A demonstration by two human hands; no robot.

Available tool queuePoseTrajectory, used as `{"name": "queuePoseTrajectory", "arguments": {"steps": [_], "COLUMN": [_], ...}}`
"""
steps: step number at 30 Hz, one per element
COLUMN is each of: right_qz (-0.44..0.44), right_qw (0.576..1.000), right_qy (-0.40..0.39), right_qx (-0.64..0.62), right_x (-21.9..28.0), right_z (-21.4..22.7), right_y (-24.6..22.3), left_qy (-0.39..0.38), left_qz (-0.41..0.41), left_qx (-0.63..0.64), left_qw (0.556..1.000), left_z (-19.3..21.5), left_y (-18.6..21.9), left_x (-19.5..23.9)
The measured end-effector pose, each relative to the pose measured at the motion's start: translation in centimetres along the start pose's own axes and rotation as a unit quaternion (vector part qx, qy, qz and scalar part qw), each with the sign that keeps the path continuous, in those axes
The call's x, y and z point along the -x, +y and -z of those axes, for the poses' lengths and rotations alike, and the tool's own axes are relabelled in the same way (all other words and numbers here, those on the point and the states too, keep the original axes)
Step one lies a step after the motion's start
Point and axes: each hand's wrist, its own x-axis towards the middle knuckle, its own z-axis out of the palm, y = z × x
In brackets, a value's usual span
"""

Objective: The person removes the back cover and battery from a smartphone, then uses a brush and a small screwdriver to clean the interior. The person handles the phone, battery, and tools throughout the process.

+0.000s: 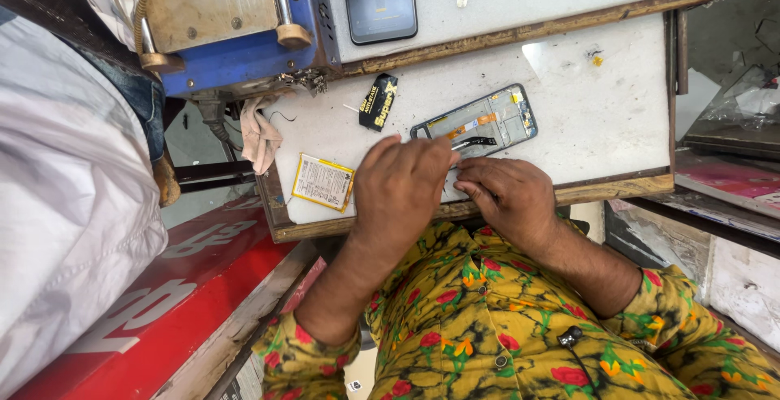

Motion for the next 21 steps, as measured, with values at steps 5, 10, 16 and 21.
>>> {"name": "queuePoseTrajectory", "arguments": {"steps": [5,10,16,21], "right_qz": [0.001,0.008,-0.005,-0.007], "right_qw": [1.000,1.000,1.000,1.000], "right_qy": [0.008,0.019,0.017,0.014], "right_qx": [-0.011,-0.012,-0.009,-0.023], "right_x": [0.2,0.4,0.4,0.2], "right_z": [0.0,-0.1,-0.2,0.1], "right_y": [0.4,0.5,0.5,0.3], "left_qy": [-0.027,-0.036,-0.045,-0.013], "left_qz": [0.012,0.048,0.047,0.009], "left_qx": [0.053,-0.010,-0.033,0.025], "left_qw": [0.998,0.998,0.997,1.000], "left_z": [0.5,1.0,0.7,0.4], "left_y": [-0.1,0.0,0.5,0.1], "left_x": [-0.9,-1.1,-1.2,-0.9]}}
